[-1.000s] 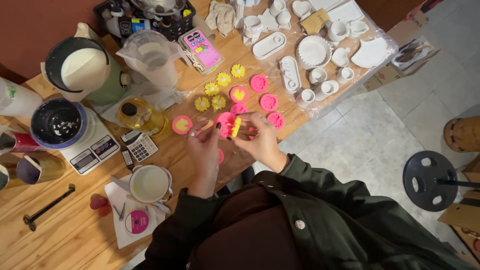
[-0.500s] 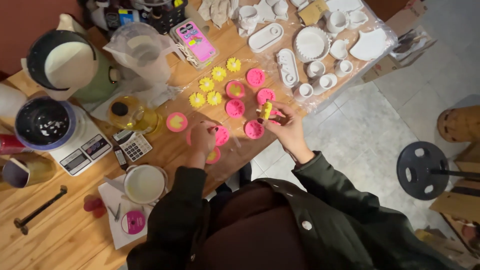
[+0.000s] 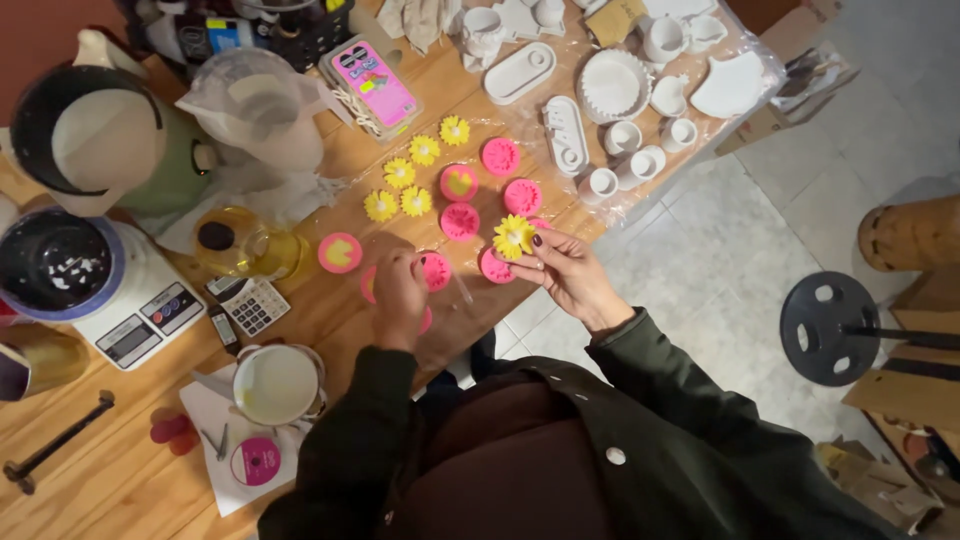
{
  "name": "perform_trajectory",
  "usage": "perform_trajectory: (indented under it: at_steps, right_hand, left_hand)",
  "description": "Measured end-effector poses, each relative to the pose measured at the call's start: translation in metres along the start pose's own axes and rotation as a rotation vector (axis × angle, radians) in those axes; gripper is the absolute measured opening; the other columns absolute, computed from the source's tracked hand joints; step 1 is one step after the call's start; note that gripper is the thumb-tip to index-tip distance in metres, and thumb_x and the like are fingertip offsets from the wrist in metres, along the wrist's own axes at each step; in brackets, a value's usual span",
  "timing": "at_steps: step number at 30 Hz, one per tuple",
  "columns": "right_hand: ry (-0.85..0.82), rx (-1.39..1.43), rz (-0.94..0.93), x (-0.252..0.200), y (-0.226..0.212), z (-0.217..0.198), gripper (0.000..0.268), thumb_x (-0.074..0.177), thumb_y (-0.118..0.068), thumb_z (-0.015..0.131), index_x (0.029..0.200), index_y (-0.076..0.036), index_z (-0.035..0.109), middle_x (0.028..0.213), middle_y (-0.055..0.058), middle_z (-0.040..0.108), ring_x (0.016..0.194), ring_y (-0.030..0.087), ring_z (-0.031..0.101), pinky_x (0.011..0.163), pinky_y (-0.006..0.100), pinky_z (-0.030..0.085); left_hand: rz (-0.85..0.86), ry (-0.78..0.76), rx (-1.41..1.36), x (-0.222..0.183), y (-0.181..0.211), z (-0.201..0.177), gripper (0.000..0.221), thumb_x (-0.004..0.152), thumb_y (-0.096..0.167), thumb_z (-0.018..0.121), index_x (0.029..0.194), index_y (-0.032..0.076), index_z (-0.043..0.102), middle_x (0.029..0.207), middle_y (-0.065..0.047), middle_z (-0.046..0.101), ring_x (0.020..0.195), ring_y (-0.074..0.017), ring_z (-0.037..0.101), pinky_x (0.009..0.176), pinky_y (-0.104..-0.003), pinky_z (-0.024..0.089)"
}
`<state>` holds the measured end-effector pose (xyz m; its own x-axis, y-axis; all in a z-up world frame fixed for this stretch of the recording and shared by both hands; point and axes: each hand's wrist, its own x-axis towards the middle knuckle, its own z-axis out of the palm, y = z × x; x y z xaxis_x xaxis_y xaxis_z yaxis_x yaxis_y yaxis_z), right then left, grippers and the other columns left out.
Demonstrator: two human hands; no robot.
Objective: Remove sunflower-shaped wax items from silicone molds and place them on the table.
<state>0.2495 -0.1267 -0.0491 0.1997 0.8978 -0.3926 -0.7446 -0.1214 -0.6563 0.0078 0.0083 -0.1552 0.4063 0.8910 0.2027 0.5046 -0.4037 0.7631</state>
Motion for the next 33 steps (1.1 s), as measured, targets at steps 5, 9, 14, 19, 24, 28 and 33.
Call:
perform_trajectory:
  at_steps: [5, 9, 14, 19, 24, 28, 33]
  right_hand:
    - [0.043, -0.104, 0.051, 0.028, 0.02, -0.015, 0.024, 0.103, -0.009, 0.063, 0.123, 0.005, 0.066, 0.112, 0.016, 0.073, 0.096, 0.029, 0.075, 0.087, 0.043, 0.065]
    - [0.054, -0.399, 0.074, 0.077, 0.054, -0.025, 0.025, 0.101, -0.011, 0.069, 0.12, 0.005, 0.072, 0.102, 0.012, 0.072, 0.088, 0.019, 0.071, 0.08, 0.037, 0.064]
    - [-0.07, -0.701, 0.011, 0.148, 0.104, -0.006, 0.024, 0.094, -0.008, 0.073, 0.114, 0.005, 0.071, 0.101, 0.011, 0.076, 0.085, 0.018, 0.076, 0.075, 0.032, 0.064]
    - [-0.105, -0.939, -0.024, 0.202, 0.144, 0.006, 0.022, 0.092, -0.015, 0.077, 0.104, 0.004, 0.076, 0.088, 0.013, 0.076, 0.075, 0.017, 0.073, 0.066, 0.031, 0.062]
    - [-0.059, -1.49, -0.216, 0.206, 0.129, 0.032, 0.02, 0.084, -0.021, 0.078, 0.093, -0.003, 0.078, 0.075, 0.014, 0.075, 0.066, 0.023, 0.075, 0.063, 0.036, 0.059]
    - [-0.08, -1.514, -0.399, 0.189, 0.131, 0.049, 0.021, 0.084, -0.021, 0.077, 0.098, -0.005, 0.078, 0.086, 0.015, 0.076, 0.076, 0.028, 0.076, 0.07, 0.038, 0.06]
    - [-0.29, -1.818, -0.706, 0.168, 0.142, 0.124, 0.054, 0.073, -0.038, 0.085, 0.11, -0.002, 0.068, 0.107, 0.022, 0.066, 0.1, 0.041, 0.062, 0.085, 0.049, 0.052]
  left_hand:
    - [-0.243, 0.023, -0.117, -0.071, -0.038, 0.009, 0.014, 0.092, 0.016, 0.067, 0.091, 0.004, 0.073, 0.09, -0.019, 0.071, 0.088, -0.0373, 0.07, 0.079, -0.046, 0.054]
    - [-0.456, 0.024, 0.01, -0.101, -0.004, -0.04, 0.027, 0.086, 0.029, 0.077, 0.087, 0.003, 0.073, 0.084, -0.017, 0.072, 0.078, -0.0372, 0.071, 0.068, -0.046, 0.054]
    - [-0.55, 0.05, 0.052, -0.124, 0.008, -0.068, 0.034, 0.084, 0.034, 0.082, 0.079, 0.003, 0.072, 0.08, -0.015, 0.071, 0.073, -0.0335, 0.071, 0.067, -0.042, 0.055]
    - [-0.562, 0.119, -0.085, -0.16, -0.012, -0.063, 0.024, 0.087, 0.028, 0.077, 0.086, 0.004, 0.072, 0.084, -0.012, 0.072, 0.071, -0.0276, 0.073, 0.065, -0.038, 0.056]
    - [-0.611, 0.101, -0.225, -0.183, -0.022, -0.06, 0.018, 0.088, 0.022, 0.075, 0.088, 0.004, 0.072, 0.086, -0.012, 0.073, 0.073, -0.0241, 0.075, 0.066, -0.036, 0.058]
    - [-0.658, 0.103, -0.285, -0.19, -0.03, -0.056, 0.015, 0.089, 0.02, 0.074, 0.092, 0.005, 0.072, 0.084, -0.012, 0.075, 0.073, -0.0231, 0.075, 0.068, -0.035, 0.058]
    - [-0.636, -0.011, -0.186, -0.185, -0.036, -0.046, 0.023, 0.087, 0.024, 0.079, 0.091, 0.003, 0.073, 0.081, -0.015, 0.076, 0.071, -0.0256, 0.075, 0.065, -0.036, 0.058]
